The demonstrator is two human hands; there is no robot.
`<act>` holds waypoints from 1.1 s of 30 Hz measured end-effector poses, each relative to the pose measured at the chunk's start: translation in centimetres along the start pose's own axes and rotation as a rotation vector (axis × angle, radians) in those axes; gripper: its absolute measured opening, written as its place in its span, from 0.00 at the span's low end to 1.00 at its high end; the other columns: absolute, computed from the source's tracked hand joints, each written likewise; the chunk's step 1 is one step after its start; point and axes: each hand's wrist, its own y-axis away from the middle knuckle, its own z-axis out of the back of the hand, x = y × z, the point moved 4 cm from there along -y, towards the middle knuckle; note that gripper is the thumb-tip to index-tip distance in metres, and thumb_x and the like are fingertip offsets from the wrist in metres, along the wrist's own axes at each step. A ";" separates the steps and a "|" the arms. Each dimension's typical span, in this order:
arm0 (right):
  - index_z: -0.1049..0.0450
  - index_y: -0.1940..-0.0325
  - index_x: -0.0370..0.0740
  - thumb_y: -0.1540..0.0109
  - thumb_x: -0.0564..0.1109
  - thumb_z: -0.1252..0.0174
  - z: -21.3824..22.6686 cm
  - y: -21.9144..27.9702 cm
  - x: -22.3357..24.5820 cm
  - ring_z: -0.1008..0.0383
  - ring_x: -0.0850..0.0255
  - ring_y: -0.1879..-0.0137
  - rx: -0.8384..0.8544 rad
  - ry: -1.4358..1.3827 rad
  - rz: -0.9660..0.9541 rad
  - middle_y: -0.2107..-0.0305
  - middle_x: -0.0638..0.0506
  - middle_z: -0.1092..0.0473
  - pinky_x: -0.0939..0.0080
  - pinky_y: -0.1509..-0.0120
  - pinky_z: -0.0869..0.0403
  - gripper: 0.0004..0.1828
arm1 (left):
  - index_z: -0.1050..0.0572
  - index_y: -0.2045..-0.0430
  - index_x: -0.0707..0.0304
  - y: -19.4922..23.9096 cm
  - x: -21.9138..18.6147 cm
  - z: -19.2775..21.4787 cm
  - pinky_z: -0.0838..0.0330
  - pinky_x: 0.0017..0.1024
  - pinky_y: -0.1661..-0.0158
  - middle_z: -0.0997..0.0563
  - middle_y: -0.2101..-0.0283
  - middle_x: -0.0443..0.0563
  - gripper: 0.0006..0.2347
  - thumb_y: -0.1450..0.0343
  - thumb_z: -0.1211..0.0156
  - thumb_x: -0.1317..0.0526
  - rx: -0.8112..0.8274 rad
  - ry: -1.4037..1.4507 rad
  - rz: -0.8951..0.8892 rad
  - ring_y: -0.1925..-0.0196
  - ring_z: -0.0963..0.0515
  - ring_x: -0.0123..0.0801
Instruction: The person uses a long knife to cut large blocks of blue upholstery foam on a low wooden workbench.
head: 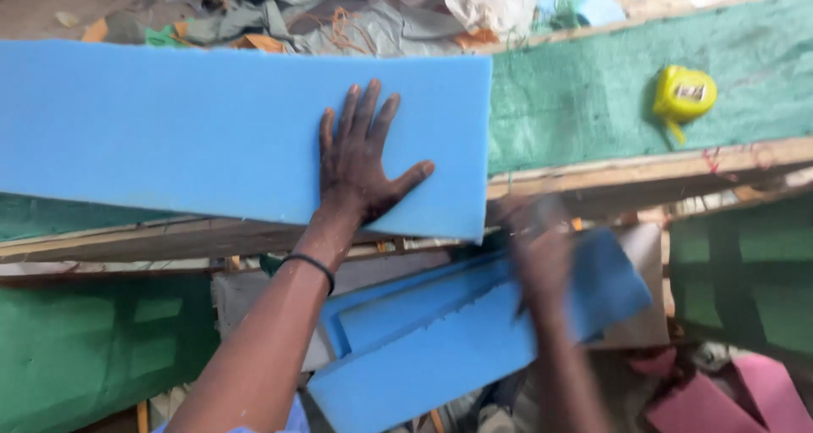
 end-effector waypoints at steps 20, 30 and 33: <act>0.12 0.39 0.51 0.20 0.60 0.55 10.1 1.0 -6.2 0.21 0.55 0.61 0.334 -1.291 -0.787 0.67 0.51 0.25 0.47 0.49 0.27 0.26 | 0.34 0.19 0.51 -12.8 -10.6 -7.9 0.54 0.75 0.23 0.26 0.20 0.54 0.49 0.34 0.30 0.26 -0.245 -0.038 0.052 0.13 0.41 0.57; 0.30 0.15 0.35 0.30 0.39 0.44 6.0 -3.0 -7.4 0.08 0.53 0.50 0.484 -1.871 -0.836 0.47 0.41 0.15 0.60 0.45 0.12 0.35 | 0.22 0.37 0.62 -10.6 -9.9 -5.0 0.26 0.52 0.36 0.18 0.42 0.59 0.27 0.33 0.33 0.57 -0.549 0.323 -0.059 0.40 0.20 0.57; 0.31 0.14 0.38 0.27 0.37 0.43 5.1 -2.6 -6.1 0.13 0.54 0.61 0.598 -2.068 -0.839 0.52 0.34 0.15 0.60 0.62 0.18 0.34 | 0.21 0.39 0.62 -10.3 -10.0 -4.4 0.22 0.49 0.43 0.18 0.43 0.57 0.24 0.33 0.35 0.59 -0.516 0.376 -0.029 0.40 0.19 0.53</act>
